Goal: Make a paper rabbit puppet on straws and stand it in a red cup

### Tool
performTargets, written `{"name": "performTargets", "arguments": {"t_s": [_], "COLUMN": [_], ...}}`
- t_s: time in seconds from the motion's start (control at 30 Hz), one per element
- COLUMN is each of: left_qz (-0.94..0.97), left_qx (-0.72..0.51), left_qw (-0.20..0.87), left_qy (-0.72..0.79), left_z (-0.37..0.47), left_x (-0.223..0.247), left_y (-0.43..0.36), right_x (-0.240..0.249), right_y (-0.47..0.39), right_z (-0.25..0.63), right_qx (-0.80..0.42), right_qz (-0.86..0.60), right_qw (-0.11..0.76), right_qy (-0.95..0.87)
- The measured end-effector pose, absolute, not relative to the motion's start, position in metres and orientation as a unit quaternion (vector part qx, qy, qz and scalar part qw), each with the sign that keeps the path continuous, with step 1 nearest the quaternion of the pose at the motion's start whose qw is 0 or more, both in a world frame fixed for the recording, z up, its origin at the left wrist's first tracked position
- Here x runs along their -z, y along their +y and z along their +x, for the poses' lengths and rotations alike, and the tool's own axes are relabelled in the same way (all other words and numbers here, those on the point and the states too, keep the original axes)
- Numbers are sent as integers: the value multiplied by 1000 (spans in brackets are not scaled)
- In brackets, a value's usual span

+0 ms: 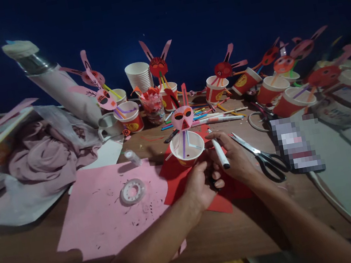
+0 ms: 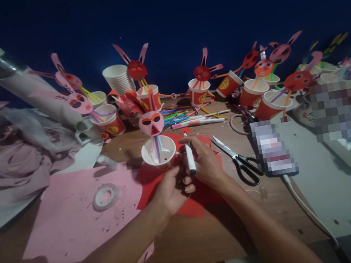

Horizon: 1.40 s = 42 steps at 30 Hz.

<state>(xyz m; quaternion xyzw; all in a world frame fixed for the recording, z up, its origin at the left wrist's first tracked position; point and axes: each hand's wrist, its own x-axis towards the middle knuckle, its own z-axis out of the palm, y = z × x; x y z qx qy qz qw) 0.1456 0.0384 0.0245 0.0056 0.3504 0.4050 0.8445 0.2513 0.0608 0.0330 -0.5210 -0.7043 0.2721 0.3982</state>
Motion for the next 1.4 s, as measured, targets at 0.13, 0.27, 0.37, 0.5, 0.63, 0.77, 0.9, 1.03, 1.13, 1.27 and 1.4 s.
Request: {"name": "performTargets", "arguments": {"t_s": [0.13, 0.27, 0.37, 0.5, 0.63, 0.77, 0.9, 1.03, 1.13, 1.27, 1.4], "left_qz": [-9, -12, -11, 8, 38, 27, 21, 132, 305, 474, 619], "left_qx": [-410, -400, -382, -343, -356, -405, -442, -451, -414, -347, -332], "left_qw": [838, 839, 844, 863, 858, 832, 802, 761, 683, 582, 469], "left_qy": [361, 370, 377, 371, 367, 379, 402, 446, 518, 562, 535], "left_z": [145, 144, 138, 119, 91, 67, 54, 45, 34, 24, 27], "left_x": [-28, -30, -31, -38, -49, -57, -60, -57, -47, -34, -34], "left_y": [38, 33, 26, 13, 4, 0, -1, -2, -3, -6, -10], "right_x": [-34, -30, -25, -17, -13, -14, -20, -35, -51, -62, -47], "right_y": [62, 64, 66, 68, 68, 67, 64, 50, 31, 2, -15], "right_z": [252, 255, 261, 269, 271, 270, 269, 268, 264, 255, 246], "right_qx": [-271, -254, -240, -234, -245, -235, -236, -210, -158, -123, -166], "right_qz": [-513, -518, -515, -512, -506, -511, -513, -514, -520, -495, -419], "right_qw": [415, 423, 422, 417, 420, 421, 459, 520, 554, 466, 367], "right_qy": [-701, -699, -707, -713, -713, -712, -686, -649, -630, -723, -814]}}
